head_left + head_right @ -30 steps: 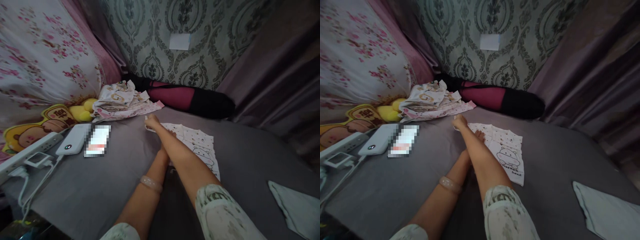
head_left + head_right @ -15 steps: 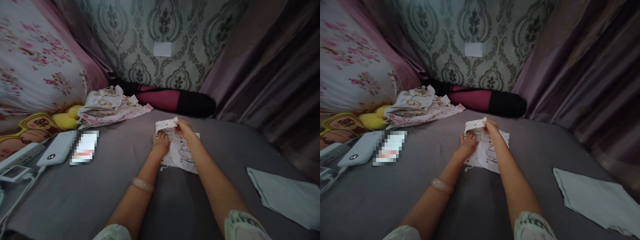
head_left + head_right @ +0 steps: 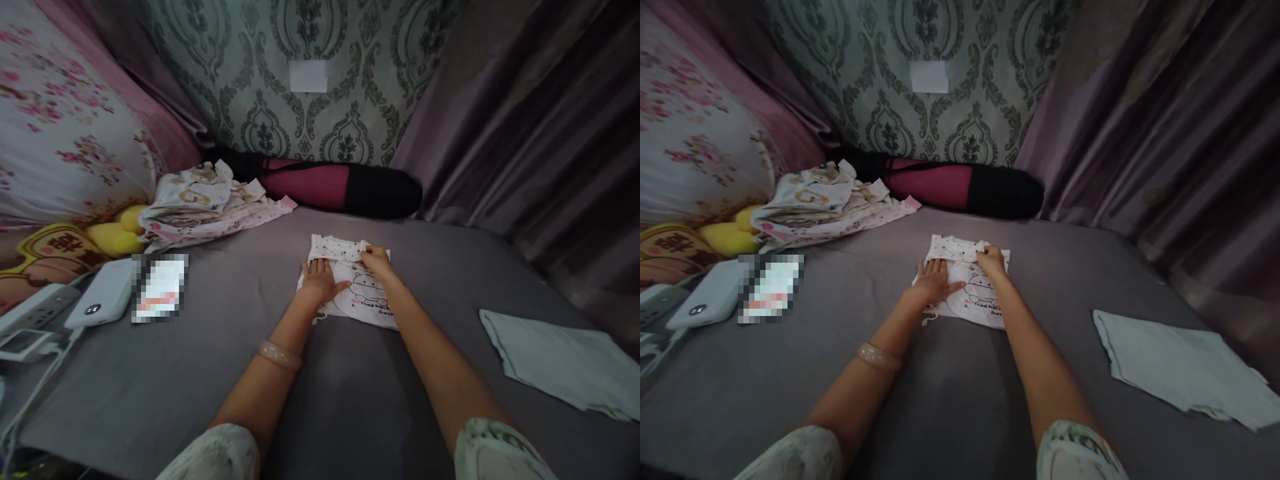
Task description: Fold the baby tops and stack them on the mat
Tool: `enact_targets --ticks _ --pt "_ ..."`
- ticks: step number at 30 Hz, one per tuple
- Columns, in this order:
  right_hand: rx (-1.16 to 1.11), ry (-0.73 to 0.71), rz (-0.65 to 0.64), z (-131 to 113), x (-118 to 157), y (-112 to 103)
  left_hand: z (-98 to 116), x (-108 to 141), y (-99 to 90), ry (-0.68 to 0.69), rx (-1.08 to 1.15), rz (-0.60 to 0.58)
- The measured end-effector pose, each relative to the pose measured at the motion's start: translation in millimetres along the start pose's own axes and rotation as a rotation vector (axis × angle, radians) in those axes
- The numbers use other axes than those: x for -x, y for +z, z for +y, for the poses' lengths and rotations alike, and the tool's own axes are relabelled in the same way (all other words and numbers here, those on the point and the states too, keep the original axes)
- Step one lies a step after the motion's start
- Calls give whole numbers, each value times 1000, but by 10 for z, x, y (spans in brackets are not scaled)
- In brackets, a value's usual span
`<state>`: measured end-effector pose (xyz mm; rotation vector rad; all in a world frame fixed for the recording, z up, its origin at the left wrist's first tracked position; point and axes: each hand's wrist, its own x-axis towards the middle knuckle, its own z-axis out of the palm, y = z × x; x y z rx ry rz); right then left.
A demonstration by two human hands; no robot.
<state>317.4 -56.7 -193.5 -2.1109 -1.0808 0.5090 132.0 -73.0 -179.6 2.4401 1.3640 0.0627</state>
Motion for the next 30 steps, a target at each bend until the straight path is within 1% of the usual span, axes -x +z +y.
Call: enact_targets --ticks 4,7,9,12,15,18,22,24,28,30 --pt "69 21 11 -29 24 -13 20 8 -10 -18 -30 -34" --pt "188 -14 18 -93 50 -59 31 23 -37 -15 -36 -44" --pt "248 -53 26 -127 65 -95 46 47 -91 -20 -51 -58" --pt "318 -73 28 -147 82 -134 88 113 -229 -1 -107 -90" --pt "355 -77 21 -142 94 -156 136 187 -371 64 -130 -52" --pt "386 -97 -3 -136 113 -172 158 210 -431 47 -95 50" --pt "433 -120 -31 -140 145 -198 119 150 -375 -16 -110 213" --pt "441 -118 -32 -142 150 -214 76 117 -321 -30 -128 246" --pt "408 -98 -56 -134 159 -254 -17 94 -225 -25 -125 216" --pt "426 -102 -40 -128 200 -268 -46 97 -195 -32 -123 182"
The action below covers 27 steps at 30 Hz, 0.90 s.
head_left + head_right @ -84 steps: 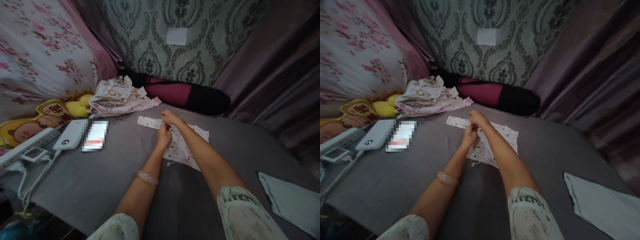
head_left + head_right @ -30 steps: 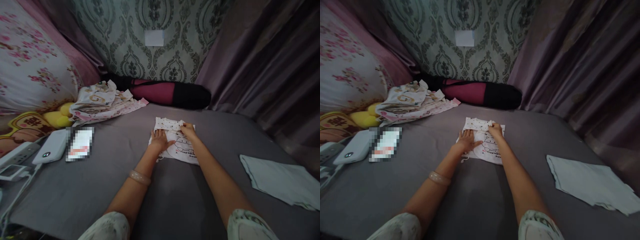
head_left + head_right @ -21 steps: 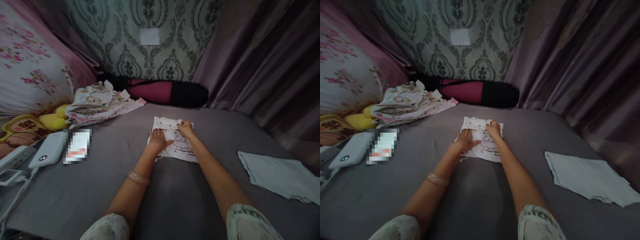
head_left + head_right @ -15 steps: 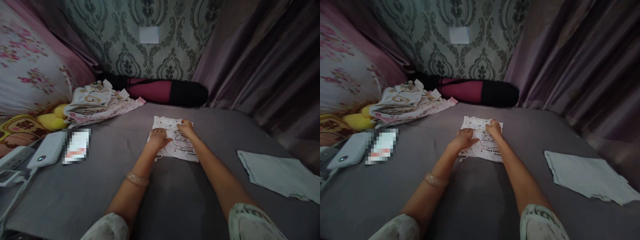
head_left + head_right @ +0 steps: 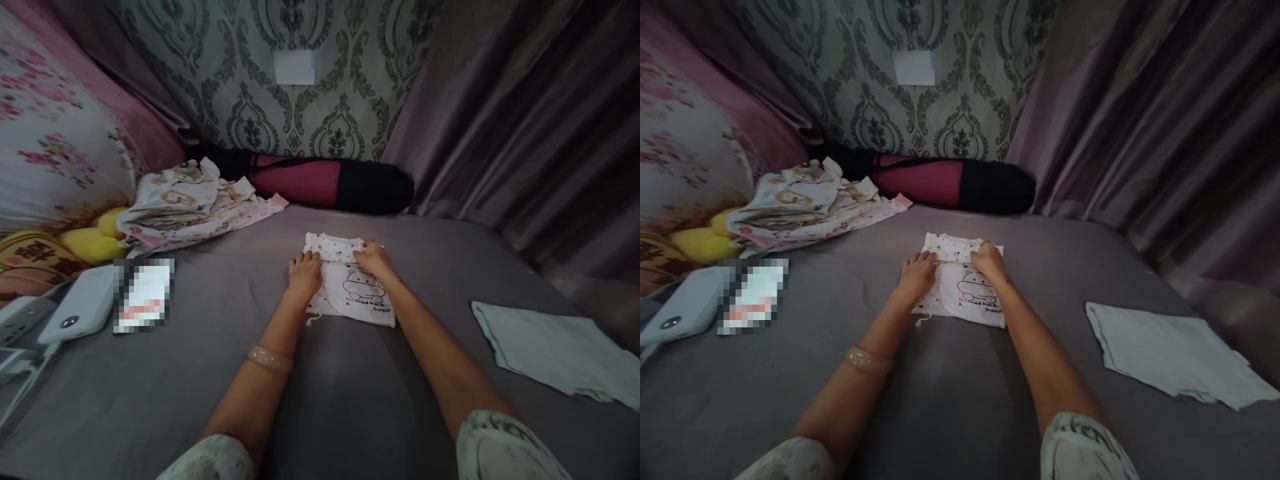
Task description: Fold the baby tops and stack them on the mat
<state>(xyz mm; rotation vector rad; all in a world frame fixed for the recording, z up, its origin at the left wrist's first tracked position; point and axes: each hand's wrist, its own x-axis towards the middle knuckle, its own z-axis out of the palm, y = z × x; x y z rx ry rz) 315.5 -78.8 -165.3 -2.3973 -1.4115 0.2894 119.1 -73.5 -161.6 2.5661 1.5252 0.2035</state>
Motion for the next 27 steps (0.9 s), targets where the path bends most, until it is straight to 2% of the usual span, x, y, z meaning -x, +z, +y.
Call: enact_targets --ticks 3,5,8,10,17,23,27 --pt "91 -65 116 -13 123 11 -6 3 31 -19 -3 -30" --pt "148 -196 154 -32 215 41 8 -8 52 -1 -2 -32" --pt "204 -428 58 -53 308 113 34 -37 102 64 6 -46" --pt "223 -492 -31 -55 325 165 39 -58 143 85 13 -62" --pt "179 -413 -203 -58 257 253 -3 -84 205 33 31 -136" --pt "161 -344 -337 -157 157 100 -15 -73 194 32 50 -99" --pt "151 -457 -242 -382 89 69 -9 -79 171 27 51 -68"
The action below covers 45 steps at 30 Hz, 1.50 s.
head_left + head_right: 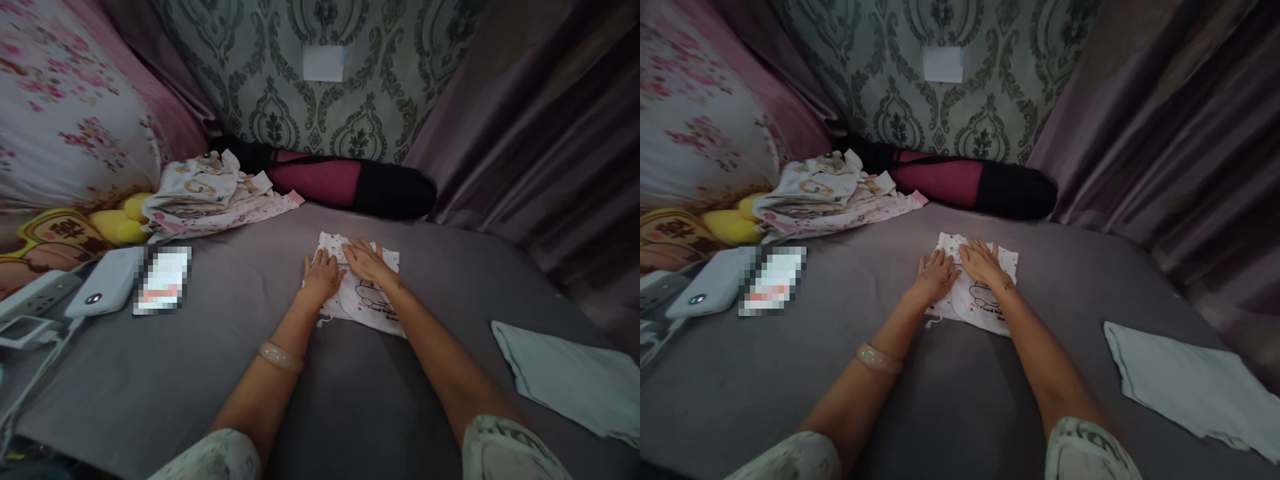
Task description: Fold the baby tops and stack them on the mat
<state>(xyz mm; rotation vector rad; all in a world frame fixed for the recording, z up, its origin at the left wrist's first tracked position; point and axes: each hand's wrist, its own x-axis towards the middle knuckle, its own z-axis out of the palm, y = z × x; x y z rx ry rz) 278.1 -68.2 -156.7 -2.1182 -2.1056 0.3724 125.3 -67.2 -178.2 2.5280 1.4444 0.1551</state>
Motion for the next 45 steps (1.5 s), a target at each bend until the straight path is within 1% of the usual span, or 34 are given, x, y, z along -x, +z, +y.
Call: enact_targets --ticks 2,5,9,14,18,23,26,29,32,34,36,38,40,45 --pt "-32 -97 35 -114 -95 24 1 -4 -14 -5 9 -5" --pt "-86 -185 5 -260 -240 102 -5 -13 -17 -2 30 -47" --pt "-102 -162 -75 -350 -396 177 -24 -26 16 -2 42 -98" --pt "-131 -136 -147 -334 -505 213 -52 -31 53 -1 48 -118" --pt "-136 -137 -138 -296 -535 254 -64 -26 19 -7 57 -149" --pt "-130 -140 -87 -273 -538 317 -106 -21 -26 13 85 -161" --pt "-152 -142 -77 -273 -514 296 -170 -39 -20 39 115 -123" --pt "-182 -121 -82 -297 -483 227 -227 -58 -60 41 182 -34" --pt "-106 -100 -6 -363 -472 186 -246 -49 -163 -69 228 78" --pt "-23 -108 47 -426 -473 208 -244 -33 -229 -160 251 133" --pt "40 -128 57 -489 -466 264 -241 -22 -266 -230 274 169" --pt "89 -142 54 -538 -444 328 -241 -22 -271 -280 295 191" --pt "125 -144 56 -564 -414 374 -245 -31 -253 -293 316 193" --pt "132 -141 40 -567 -393 387 -256 -69 -171 -245 329 193"
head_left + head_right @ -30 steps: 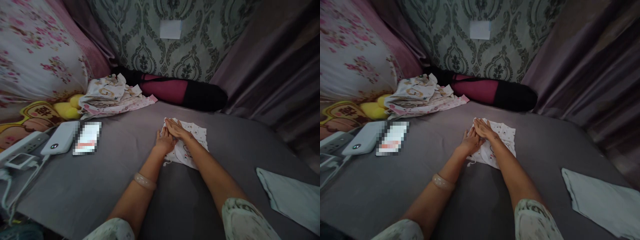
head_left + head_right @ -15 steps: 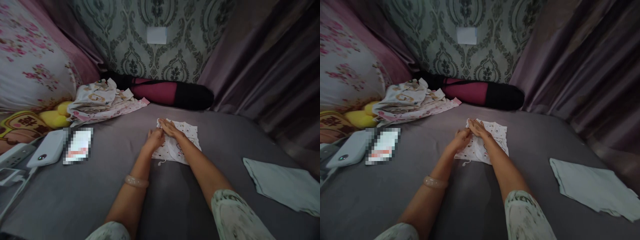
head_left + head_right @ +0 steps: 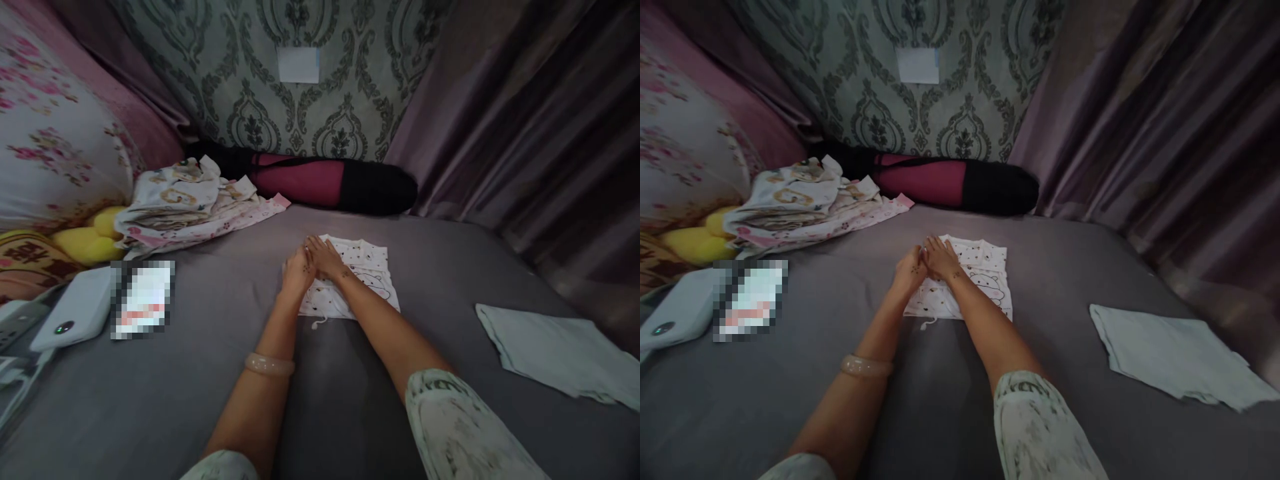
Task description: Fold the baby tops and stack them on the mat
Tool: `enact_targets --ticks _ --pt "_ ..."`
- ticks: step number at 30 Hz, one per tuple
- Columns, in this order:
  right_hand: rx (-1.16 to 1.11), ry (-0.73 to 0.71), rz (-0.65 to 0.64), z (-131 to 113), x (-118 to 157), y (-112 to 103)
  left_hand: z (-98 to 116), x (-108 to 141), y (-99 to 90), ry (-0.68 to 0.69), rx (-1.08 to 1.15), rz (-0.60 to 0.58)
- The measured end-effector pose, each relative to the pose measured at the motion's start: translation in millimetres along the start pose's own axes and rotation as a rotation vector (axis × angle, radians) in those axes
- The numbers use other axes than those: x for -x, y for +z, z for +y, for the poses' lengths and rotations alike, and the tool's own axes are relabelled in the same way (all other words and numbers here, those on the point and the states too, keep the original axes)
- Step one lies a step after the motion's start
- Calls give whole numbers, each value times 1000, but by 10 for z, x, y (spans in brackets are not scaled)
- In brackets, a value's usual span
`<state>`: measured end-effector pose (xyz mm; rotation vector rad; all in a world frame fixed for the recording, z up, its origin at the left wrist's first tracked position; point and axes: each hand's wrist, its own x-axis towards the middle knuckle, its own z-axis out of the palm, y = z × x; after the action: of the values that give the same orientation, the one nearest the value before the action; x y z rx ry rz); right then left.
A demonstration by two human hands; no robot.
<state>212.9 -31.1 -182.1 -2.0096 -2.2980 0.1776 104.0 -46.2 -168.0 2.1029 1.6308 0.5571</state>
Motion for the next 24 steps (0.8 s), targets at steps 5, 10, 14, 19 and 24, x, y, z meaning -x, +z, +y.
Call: enact_targets --ticks 5,10,14,19,24 --pt "-101 23 -2 65 -67 -49 -4 -3 26 72 10 -17" --pt "-100 106 191 272 123 -160 16 37 53 133 -34 -24" --pt "-69 171 126 447 379 -152 9 55 212 240 -115 -73" --pt "-34 180 77 481 465 10 -12 77 331 267 -225 -211" --pt "-21 191 112 452 439 83 -7 85 282 273 -272 -261"
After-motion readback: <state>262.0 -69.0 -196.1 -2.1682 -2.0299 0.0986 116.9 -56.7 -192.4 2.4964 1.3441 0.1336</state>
